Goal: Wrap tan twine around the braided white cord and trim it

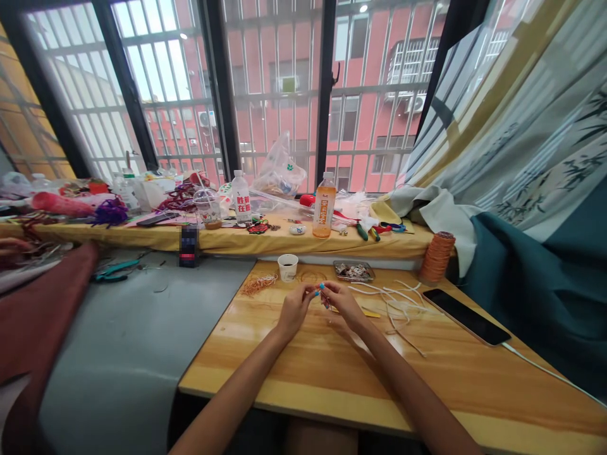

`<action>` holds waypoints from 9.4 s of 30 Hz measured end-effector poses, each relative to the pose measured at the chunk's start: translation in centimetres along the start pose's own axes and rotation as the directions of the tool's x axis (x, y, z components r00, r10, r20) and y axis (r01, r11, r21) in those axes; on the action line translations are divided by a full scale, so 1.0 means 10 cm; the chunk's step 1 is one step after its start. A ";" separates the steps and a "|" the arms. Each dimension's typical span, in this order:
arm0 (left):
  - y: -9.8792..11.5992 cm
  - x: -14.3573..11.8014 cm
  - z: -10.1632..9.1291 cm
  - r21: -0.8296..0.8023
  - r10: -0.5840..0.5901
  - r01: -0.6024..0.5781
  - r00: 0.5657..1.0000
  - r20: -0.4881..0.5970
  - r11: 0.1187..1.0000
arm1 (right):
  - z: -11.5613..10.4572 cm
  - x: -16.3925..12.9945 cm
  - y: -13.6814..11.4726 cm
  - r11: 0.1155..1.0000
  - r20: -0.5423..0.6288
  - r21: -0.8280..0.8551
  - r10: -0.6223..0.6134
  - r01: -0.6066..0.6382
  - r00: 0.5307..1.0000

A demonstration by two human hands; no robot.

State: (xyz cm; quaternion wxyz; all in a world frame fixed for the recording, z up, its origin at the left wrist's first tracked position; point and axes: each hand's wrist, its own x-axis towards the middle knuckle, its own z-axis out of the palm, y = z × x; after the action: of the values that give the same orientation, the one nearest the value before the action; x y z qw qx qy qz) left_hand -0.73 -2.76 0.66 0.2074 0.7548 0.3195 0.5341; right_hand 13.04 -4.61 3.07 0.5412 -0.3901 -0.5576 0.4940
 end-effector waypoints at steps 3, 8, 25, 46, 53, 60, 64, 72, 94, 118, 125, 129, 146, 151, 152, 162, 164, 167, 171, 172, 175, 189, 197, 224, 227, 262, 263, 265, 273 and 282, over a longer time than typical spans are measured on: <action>0.02 0.00 -0.01 0.021 0.072 -0.072 0.997 -0.010 0.997 | 0.03 -0.02 0.00 1.000 0.019 0.027 -0.008 0.008 1.000; 0.09 0.00 -0.05 0.023 0.181 -0.183 0.981 0.067 0.983 | 0.10 -0.05 -0.01 0.999 -0.004 0.030 -0.032 0.032 0.999; 0.11 0.01 -0.05 0.010 0.101 -0.102 0.994 0.038 0.995 | 0.12 -0.03 -0.05 0.998 -0.063 -0.040 -0.061 0.058 0.996; 0.09 0.03 -0.09 -0.077 0.088 -0.084 0.994 0.057 0.993 | 0.05 -0.02 -0.04 0.913 -0.126 -0.373 -0.227 0.166 0.966; 0.04 0.12 -0.09 -0.011 0.003 -0.003 0.999 0.042 1.000 | -0.07 0.02 -0.02 0.960 -0.247 -0.277 -0.121 0.049 0.961; 0.08 0.03 -0.15 0.339 0.171 -0.261 0.947 0.273 0.904 | -0.10 0.05 0.02 0.997 -0.386 -0.082 -0.044 0.013 0.921; 0.13 -0.03 -0.14 0.228 0.222 -0.340 0.878 0.423 0.912 | -0.17 0.06 0.05 0.999 -0.449 -0.031 -0.026 0.013 0.893; 0.08 -0.01 0.03 -0.217 -0.163 0.202 0.969 0.183 0.955 | -0.21 0.07 0.05 0.993 -0.515 0.115 0.023 0.042 0.857; 0.01 0.09 -0.07 0.137 -0.030 0.026 0.999 0.030 0.990 | -0.19 0.01 -0.15 0.928 -0.359 0.373 0.121 0.023 0.925; -0.15 0.24 -0.09 -0.536 -0.525 0.499 0.843 0.119 0.681 | -0.28 0.00 -0.09 0.960 -0.035 -0.126 0.249 -0.252 0.968; -0.14 0.17 -0.03 -0.289 -0.344 0.353 0.935 0.083 0.890 | -0.32 0.04 0.02 0.967 -0.145 -0.176 0.158 -0.183 0.977; -0.10 0.13 -0.04 -0.141 -0.246 0.248 0.969 0.035 0.958 | -0.30 0.05 0.05 0.986 -0.202 -0.101 0.110 -0.132 0.973; -0.16 0.17 -0.02 -0.530 -0.359 0.394 0.917 0.173 0.751 | -0.25 0.04 0.07 0.983 -0.283 0.181 0.057 -0.005 0.957; -0.10 0.17 -0.04 -0.668 -0.459 0.552 0.822 0.336 0.499 | -0.27 0.05 0.01 1.000 -0.293 0.022 -0.010 0.018 0.956; -0.09 0.17 -0.04 -0.677 -0.460 0.553 0.820 0.339 0.486 | -0.28 0.05 -0.01 1.000 -0.290 -0.009 -0.025 0.023 0.957; -0.11 0.19 -0.05 -0.512 -0.369 0.424 0.905 0.210 0.747 | -0.39 0.12 -0.01 0.965 -0.239 -0.257 -0.109 0.045 0.965; -0.14 0.20 -0.04 -0.496 -0.336 0.387 0.922 0.193 0.777 | -0.39 0.12 0.01 0.952 -0.237 -0.300 -0.131 0.056 0.963; -0.13 0.19 -0.05 -0.428 -0.286 0.318 0.948 0.138 0.846 | -0.34 0.08 0.00 0.889 -0.190 -0.440 -0.226 0.123 0.955; -0.05 0.13 -0.08 -0.181 -0.140 0.155 0.986 0.091 0.971 | -0.22 0.00 -0.03 0.660 -0.007 -0.691 -0.415 0.296 0.910; -0.02 0.11 -0.08 -0.138 -0.101 0.113 0.991 0.093 0.984 | -0.19 -0.02 -0.03 0.622 0.045 -0.715 -0.413 0.318 0.909; 0.02 0.08 -0.07 -0.084 -0.061 0.070 0.993 0.100 0.994 | -0.12 -0.04 -0.02 0.551 0.158 -0.773 -0.312 0.314 0.937; 0.01 0.11 -0.07 -0.058 -0.088 0.092 0.994 0.068 0.994 | -0.07 -0.06 -0.04 0.252 0.175 -0.927 -0.363 0.277 0.915; 0.01 0.10 -0.06 0.014 -0.029 0.028 0.999 0.027 0.999 | -0.05 -0.08 -0.03 -0.024 0.323 -0.937 -0.446 0.350 0.835; -0.13 0.13 -0.03 -0.206 -0.153 0.164 0.986 0.064 0.965 | -0.04 -0.06 -0.08 0.562 0.119 -0.794 -0.228 0.230 0.966; -0.10 0.13 -0.04 -0.188 -0.145 0.157 0.986 0.078 0.970 | -0.02 -0.07 -0.08 0.547 0.113 -0.807 -0.224 0.221 0.968; -0.08 0.18 -0.11 -0.659 -0.390 0.567 0.822 0.415 0.494 | -0.06 -0.05 -0.13 0.698 0.145 -0.695 -0.098 0.172 0.985; -0.08 0.17 -0.10 -0.659 -0.386 0.576 0.816 0.430 0.484 | -0.05 -0.05 -0.12 0.686 0.140 -0.707 -0.104 0.173 0.985; -0.07 0.16 -0.10 -0.672 -0.383 0.583 0.810 0.443 0.456 | -0.04 -0.05 -0.11 0.655 0.124 -0.737 -0.117 0.170 0.985; -0.06 0.14 -0.10 -0.653 -0.374 0.573 0.819 0.435 0.495 | -0.01 -0.07 -0.07 0.513 0.114 -0.837 -0.180 0.192 0.977; -0.15 0.15 -0.04 -0.525 -0.320 0.450 0.891 0.322 0.723 | 0.06 -0.09 0.02 0.423 0.191 -0.858 -0.260 0.290 0.946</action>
State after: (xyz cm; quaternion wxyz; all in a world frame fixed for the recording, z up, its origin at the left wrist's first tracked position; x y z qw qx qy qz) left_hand -1.11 -0.66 0.82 0.5688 0.6214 0.2659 0.4686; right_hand 12.57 -5.52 2.70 0.3294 -0.5079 -0.7945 0.0487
